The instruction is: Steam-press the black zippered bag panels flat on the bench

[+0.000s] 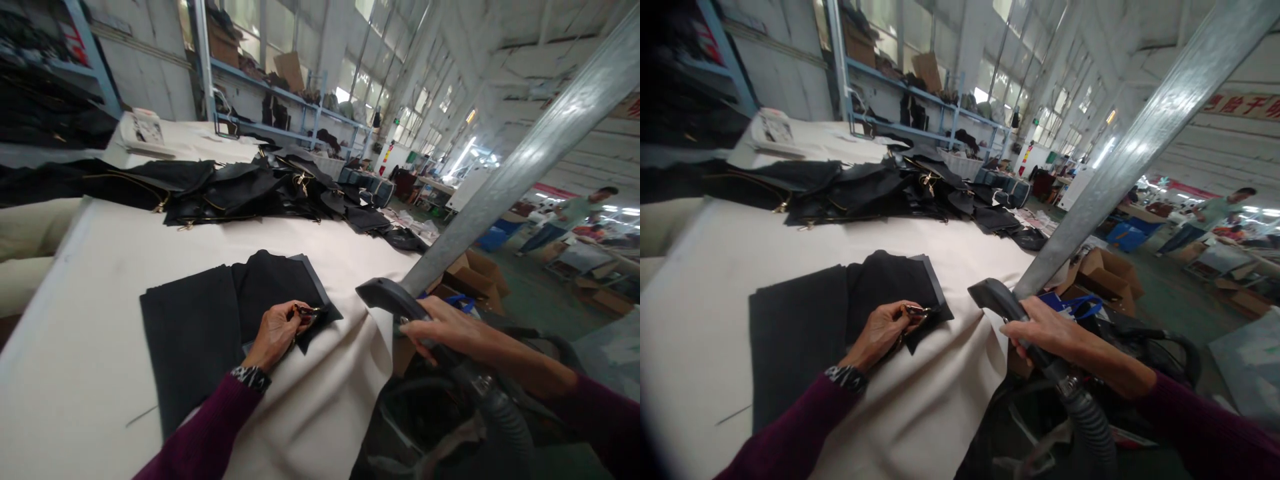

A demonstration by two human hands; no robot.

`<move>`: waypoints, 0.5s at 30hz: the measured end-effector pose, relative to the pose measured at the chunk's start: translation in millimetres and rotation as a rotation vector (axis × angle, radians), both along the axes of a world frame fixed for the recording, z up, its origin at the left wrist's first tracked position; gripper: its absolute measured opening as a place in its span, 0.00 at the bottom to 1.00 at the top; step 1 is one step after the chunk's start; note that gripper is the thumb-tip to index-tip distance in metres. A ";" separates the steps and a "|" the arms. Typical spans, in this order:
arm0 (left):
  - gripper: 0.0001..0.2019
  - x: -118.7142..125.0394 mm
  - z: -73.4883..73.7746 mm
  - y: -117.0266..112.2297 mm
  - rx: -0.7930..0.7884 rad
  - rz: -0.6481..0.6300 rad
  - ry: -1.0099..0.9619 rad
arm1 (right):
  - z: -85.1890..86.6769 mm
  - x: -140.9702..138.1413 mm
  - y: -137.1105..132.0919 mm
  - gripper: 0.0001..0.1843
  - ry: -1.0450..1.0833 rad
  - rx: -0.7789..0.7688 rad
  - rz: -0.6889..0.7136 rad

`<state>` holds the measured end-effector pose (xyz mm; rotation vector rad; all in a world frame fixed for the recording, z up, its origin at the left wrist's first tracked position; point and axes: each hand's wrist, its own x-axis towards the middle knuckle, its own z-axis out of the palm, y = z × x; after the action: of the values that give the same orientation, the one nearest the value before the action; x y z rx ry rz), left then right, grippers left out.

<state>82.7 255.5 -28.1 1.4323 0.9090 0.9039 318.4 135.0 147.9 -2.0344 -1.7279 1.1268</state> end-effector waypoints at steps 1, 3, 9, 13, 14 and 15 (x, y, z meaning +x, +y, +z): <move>0.13 -0.5 -0.3 -4.2 0.075 0.010 0.057 | -1.3 -0.1 -7.6 0.16 0.010 -0.009 0.007; 0.13 -3.2 -1.9 -16.0 0.294 0.005 0.217 | -7.3 -0.3 -22.7 0.14 0.039 -0.020 0.024; 0.21 -13.5 -9.7 -50.6 0.832 0.072 0.797 | -31.4 -1.6 -65.6 0.09 0.112 0.018 0.056; 0.16 -9.5 -3.9 -54.8 0.884 0.080 0.951 | -39.5 -4.0 -89.6 0.11 0.155 0.050 0.061; 0.15 -8.0 -1.6 -54.4 0.896 0.064 0.966 | -39.7 -4.7 -95.1 0.11 0.163 0.058 0.063; 0.14 -7.3 0.9 -53.5 0.908 0.044 0.975 | -39.0 -5.7 -100.7 0.11 0.170 0.067 0.066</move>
<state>75.4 202.0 -27.2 2.7723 1.2918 0.6296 312.7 34.3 108.9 -1.7989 -1.7344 1.2063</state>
